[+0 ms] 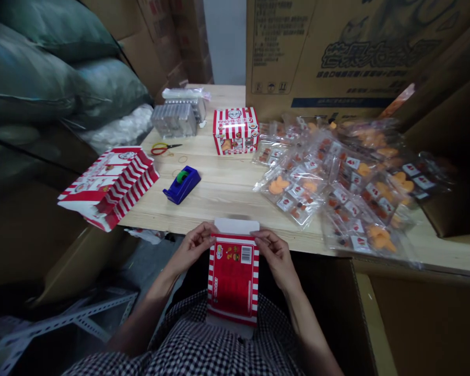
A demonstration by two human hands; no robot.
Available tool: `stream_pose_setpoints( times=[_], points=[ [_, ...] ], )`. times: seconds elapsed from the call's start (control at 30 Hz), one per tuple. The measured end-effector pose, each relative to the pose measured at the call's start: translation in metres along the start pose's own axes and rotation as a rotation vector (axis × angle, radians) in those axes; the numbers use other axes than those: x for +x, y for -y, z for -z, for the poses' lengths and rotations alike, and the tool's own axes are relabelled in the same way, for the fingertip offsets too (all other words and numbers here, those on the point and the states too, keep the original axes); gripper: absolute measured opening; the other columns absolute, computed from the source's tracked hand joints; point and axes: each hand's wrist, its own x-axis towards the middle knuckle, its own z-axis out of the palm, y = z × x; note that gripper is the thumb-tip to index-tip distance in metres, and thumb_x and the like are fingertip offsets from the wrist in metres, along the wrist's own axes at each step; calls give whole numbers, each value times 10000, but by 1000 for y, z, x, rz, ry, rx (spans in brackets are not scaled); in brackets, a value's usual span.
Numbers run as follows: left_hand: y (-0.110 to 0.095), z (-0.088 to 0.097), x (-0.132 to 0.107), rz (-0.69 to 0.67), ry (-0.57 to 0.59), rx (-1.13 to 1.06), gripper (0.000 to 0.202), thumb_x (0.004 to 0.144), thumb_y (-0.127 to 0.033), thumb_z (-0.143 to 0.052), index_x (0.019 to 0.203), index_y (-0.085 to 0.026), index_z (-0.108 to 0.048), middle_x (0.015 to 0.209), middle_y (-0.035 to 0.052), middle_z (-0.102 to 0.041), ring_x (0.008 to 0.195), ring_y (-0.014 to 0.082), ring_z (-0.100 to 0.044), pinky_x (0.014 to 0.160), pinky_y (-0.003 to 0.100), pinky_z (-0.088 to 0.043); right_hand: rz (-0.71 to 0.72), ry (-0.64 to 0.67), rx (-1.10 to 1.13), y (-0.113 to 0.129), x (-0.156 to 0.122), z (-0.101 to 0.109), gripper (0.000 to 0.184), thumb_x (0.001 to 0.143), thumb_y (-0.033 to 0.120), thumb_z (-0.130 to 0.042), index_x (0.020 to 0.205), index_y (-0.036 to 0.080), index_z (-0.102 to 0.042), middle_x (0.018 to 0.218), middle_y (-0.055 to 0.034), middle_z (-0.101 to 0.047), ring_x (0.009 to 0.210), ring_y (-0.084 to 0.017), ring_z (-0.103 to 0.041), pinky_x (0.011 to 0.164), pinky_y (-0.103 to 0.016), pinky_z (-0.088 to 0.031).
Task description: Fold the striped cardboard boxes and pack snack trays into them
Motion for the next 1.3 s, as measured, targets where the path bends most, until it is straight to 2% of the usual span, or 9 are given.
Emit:
stream_pose_setpoints(
  times=[0.1, 0.23, 0.33, 0.5, 0.63, 0.77, 0.9, 1.13, 1.3],
  points=[
    [1, 5, 7, 8, -38, 63, 232, 834, -346, -747, 802, -141, -645, 750, 1, -648, 693, 111, -576, 682, 211, -426, -52, -40, 45, 0, 9, 0, 184, 770, 371, -838, 858, 222, -775, 940, -34, -773, 786, -164, -680, 707, -258, -537],
    [7, 6, 22, 35, -86, 30, 271, 805, -349, -772, 741, -131, -624, 694, -1, -654, 632, 96, -566, 641, 205, -422, -31, -97, 100, -1, 21, -3, 206, 692, 344, -894, 782, 214, -761, 828, -14, -758, 727, -144, -665, 685, -243, -530],
    [13, -1, 31, 17, -141, -102, 295, 758, -318, -816, 912, -169, -613, 723, -20, -685, 632, 107, -621, 638, 209, -458, 17, -132, 150, -4, 26, -8, 242, 703, 350, -884, 861, 263, -723, 834, 17, -739, 746, -144, -675, 708, -254, -541],
    [24, -12, 32, 61, -181, -268, 631, 726, -281, -842, 1269, -219, -528, 836, 6, -760, 739, 170, -723, 732, 283, -547, -42, -86, 265, -8, 24, -10, 477, 752, 351, -836, 1188, 343, -642, 1073, -4, -739, 922, -199, -711, 802, -329, -577],
    [29, -16, 30, 113, -209, -414, 413, 726, -239, -829, 1082, -178, -629, 860, 18, -761, 726, 138, -713, 712, 235, -539, -135, 32, 236, 0, 25, -8, 425, 782, 389, -792, 1180, 285, -687, 979, -27, -772, 725, -182, -706, 645, -292, -570],
    [28, -18, 34, 124, -170, -524, 219, 716, -169, -804, 882, -153, -662, 1080, 54, -755, 794, 125, -707, 732, 218, -536, -157, 105, 215, 4, 34, -7, 397, 737, 355, -813, 1109, 235, -739, 813, -13, -777, 494, -124, -614, 458, -235, -480],
    [24, -16, 37, 123, -102, -432, 319, 750, -162, -759, 1067, -164, -726, 1072, 76, -769, 827, 156, -721, 758, 240, -530, -139, 101, 232, -4, 38, -2, 362, 690, 314, -834, 1039, 251, -766, 976, -38, -794, 699, -191, -717, 606, -282, -558],
    [27, -5, 27, 79, 35, -202, 230, 805, -200, -691, 1004, -160, -798, 1340, 126, -663, 1224, 302, -628, 991, 372, -494, -112, 50, 194, -9, 22, 2, 85, 767, 313, -786, 833, 259, -785, 1067, -39, -788, 995, -245, -728, 821, -331, -578],
    [32, 1, 27, 36, 87, -35, 287, 840, -254, -724, 1114, -183, -771, 1199, 125, -739, 1118, 277, -690, 960, 369, -516, -116, 67, 196, 0, 18, -3, 86, 786, 324, -801, 854, 273, -785, 1108, -35, -778, 1158, -257, -672, 972, -381, -529]
  ],
)
